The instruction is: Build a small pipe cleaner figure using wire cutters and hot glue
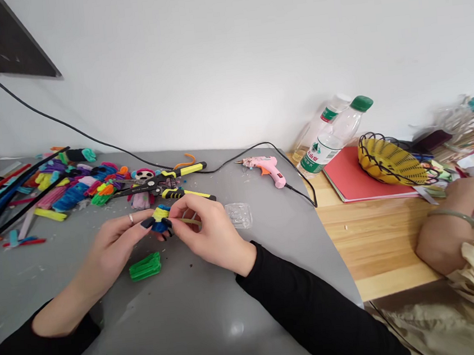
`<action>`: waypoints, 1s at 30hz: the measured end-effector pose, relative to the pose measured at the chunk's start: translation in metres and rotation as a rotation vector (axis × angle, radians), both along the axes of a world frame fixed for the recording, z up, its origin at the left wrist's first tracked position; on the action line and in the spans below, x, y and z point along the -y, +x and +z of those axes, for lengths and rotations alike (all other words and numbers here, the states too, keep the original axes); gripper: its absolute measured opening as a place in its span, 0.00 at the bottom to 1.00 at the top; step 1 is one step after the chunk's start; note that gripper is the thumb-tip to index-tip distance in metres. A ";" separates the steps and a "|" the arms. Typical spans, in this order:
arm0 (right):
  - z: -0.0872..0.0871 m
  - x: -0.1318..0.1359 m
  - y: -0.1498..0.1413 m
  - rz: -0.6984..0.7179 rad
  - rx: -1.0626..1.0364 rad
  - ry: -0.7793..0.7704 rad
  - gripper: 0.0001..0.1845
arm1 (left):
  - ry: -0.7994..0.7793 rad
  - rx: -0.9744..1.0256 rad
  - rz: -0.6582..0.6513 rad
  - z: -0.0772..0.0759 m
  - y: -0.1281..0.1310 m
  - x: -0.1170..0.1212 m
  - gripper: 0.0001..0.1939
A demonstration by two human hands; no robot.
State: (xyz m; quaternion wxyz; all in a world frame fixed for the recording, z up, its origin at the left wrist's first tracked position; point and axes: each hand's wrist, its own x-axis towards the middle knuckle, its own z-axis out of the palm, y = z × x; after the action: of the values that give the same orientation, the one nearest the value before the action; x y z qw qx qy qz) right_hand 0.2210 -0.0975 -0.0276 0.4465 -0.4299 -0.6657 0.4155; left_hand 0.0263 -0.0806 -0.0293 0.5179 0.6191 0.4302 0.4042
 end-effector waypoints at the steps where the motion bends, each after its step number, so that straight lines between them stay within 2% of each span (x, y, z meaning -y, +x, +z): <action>1: 0.000 0.000 0.000 0.000 0.008 0.002 0.03 | 0.026 -0.035 0.006 0.002 0.001 0.000 0.12; 5: -0.002 -0.001 0.001 0.013 -0.002 0.007 0.02 | 0.101 -0.129 0.030 0.004 0.001 -0.001 0.12; 14: -0.006 -0.003 0.003 0.030 -0.055 0.014 0.02 | 0.195 -0.254 -0.056 0.007 -0.004 -0.004 0.13; 26: -0.008 -0.005 0.003 0.023 -0.086 0.008 0.03 | 0.179 -0.290 -0.062 0.004 -0.004 -0.004 0.14; 30: -0.007 -0.005 0.003 0.001 -0.078 -0.013 0.02 | 0.202 -0.256 -0.076 0.003 -0.006 -0.003 0.21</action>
State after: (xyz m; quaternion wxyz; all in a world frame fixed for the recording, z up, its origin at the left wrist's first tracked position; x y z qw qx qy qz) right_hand 0.2243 -0.0928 -0.0342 0.4690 -0.4159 -0.6455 0.4363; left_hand 0.0207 -0.0780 -0.0264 0.4091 0.7301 0.4261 0.3435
